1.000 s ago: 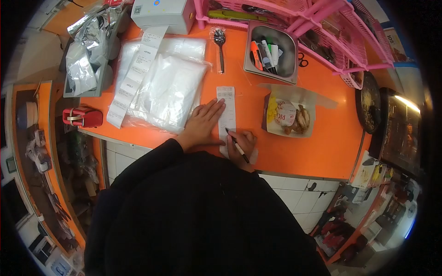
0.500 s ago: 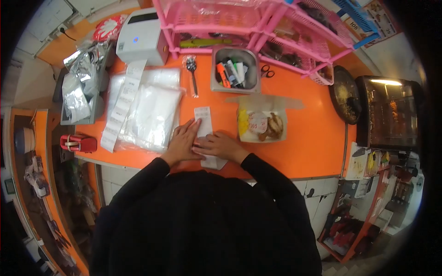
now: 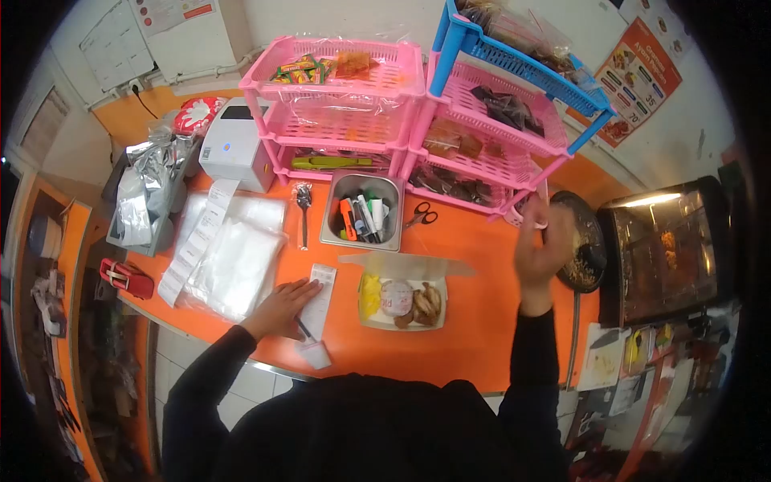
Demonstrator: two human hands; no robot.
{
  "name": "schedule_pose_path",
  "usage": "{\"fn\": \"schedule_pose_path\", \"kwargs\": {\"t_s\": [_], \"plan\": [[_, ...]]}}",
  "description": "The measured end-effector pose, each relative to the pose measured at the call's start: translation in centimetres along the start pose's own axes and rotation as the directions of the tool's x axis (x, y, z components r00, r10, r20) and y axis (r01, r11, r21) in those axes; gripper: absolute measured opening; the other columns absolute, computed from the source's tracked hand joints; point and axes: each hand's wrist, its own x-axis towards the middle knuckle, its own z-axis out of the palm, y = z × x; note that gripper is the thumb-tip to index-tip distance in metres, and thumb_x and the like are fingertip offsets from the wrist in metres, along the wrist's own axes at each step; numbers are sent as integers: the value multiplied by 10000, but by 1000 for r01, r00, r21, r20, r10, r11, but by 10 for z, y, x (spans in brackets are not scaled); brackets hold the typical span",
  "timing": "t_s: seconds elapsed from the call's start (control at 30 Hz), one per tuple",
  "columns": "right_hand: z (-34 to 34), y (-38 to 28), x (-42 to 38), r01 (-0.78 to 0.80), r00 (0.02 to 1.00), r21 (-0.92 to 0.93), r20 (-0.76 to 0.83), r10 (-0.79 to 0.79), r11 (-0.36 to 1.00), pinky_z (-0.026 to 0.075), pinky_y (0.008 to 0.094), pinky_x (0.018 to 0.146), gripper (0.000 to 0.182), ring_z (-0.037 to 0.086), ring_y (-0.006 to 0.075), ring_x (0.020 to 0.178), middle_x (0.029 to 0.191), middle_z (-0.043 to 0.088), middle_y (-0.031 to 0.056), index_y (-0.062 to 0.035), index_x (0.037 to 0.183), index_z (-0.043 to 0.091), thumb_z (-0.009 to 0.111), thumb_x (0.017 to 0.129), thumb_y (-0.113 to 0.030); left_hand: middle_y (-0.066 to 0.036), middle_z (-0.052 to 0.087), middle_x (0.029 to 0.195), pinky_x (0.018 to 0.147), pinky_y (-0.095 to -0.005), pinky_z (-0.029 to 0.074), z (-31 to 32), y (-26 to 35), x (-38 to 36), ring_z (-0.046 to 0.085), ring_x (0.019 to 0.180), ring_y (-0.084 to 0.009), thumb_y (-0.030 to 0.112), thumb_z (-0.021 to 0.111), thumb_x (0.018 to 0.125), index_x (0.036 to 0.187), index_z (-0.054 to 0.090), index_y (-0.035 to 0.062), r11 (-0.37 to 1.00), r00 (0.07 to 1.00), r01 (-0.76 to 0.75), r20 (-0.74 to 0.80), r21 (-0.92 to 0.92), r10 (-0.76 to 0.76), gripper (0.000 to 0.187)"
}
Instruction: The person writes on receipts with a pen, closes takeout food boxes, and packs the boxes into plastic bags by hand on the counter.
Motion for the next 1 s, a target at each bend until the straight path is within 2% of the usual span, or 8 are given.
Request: {"fn": "schedule_pose_path", "kwargs": {"t_s": [0.1,0.17,0.23,0.37,0.6,0.7,0.87,1.0], "plan": [[9,56,69,-22,995,-85,-103,14,996,454,370,643,59,580,277,692,799,640,106,-31,884,667,673,871,-88,-157,390,1494,1114,-465,307,3,0,-2,361,1383,-350,429,855,536,1504,288,111,1000,997,-29,-67,11,29,1166],[16,87,127,-70,998,-49,-2,70,996,475,381,680,203,622,295,746,825,677,132,-32,913,679,643,911,-231,-163,402,1481,1112,-465,316,5,2,0,371,1373,-360,429,859,548,1490,315,96,999,994,-33,-107,-10,31,1138],[27,123,172,-94,966,-292,203,158,952,492,379,756,336,660,306,837,866,700,152,-32,988,689,584,936,-347,-161,389,1488,1110,-471,322,9,-1,-2,368,1371,-371,408,872,551,1491,307,86,999,993,-24,-119,-35,19,1143],[62,213,215,-153,563,-586,610,558,795,497,370,815,381,667,255,915,988,700,158,-62,1135,686,575,933,-365,-168,395,1474,1122,-457,315,12,5,-5,347,1385,-357,334,869,570,1487,311,84,989,987,67,-136,-128,-85,1102],[94,341,209,-622,438,34,843,312,782,497,228,690,251,631,99,803,975,668,55,-24,1101,636,596,942,-215,-180,395,1471,1128,-433,315,9,4,-15,355,1375,-360,286,869,557,1493,291,71,956,956,128,-223,-266,-190,1121],[94,352,215,-306,563,-61,793,232,950,495,249,755,259,629,131,879,987,666,77,-33,1138,618,567,960,-216,-185,397,1465,1124,-437,323,7,4,-16,366,1365,-364,274,868,562,1493,291,64,956,951,128,-240,-265,-194,1115],[68,301,214,-8,750,-244,640,167,970,495,280,710,248,628,154,850,977,650,68,-97,1142,656,634,917,-197,-177,397,1467,1114,-437,337,4,4,-19,390,1345,-360,240,850,596,1463,350,51,946,940,108,-278,-306,-197,1019],[29,179,193,387,920,-353,210,-330,852,495,305,674,266,627,172,826,968,637,62,-149,1145,687,687,882,-183,-155,420,1456,1102,-438,350,14,0,-29,411,1329,-350,202,815,645,1405,453,70,951,912,101,-354,-293,-206,852]]}}
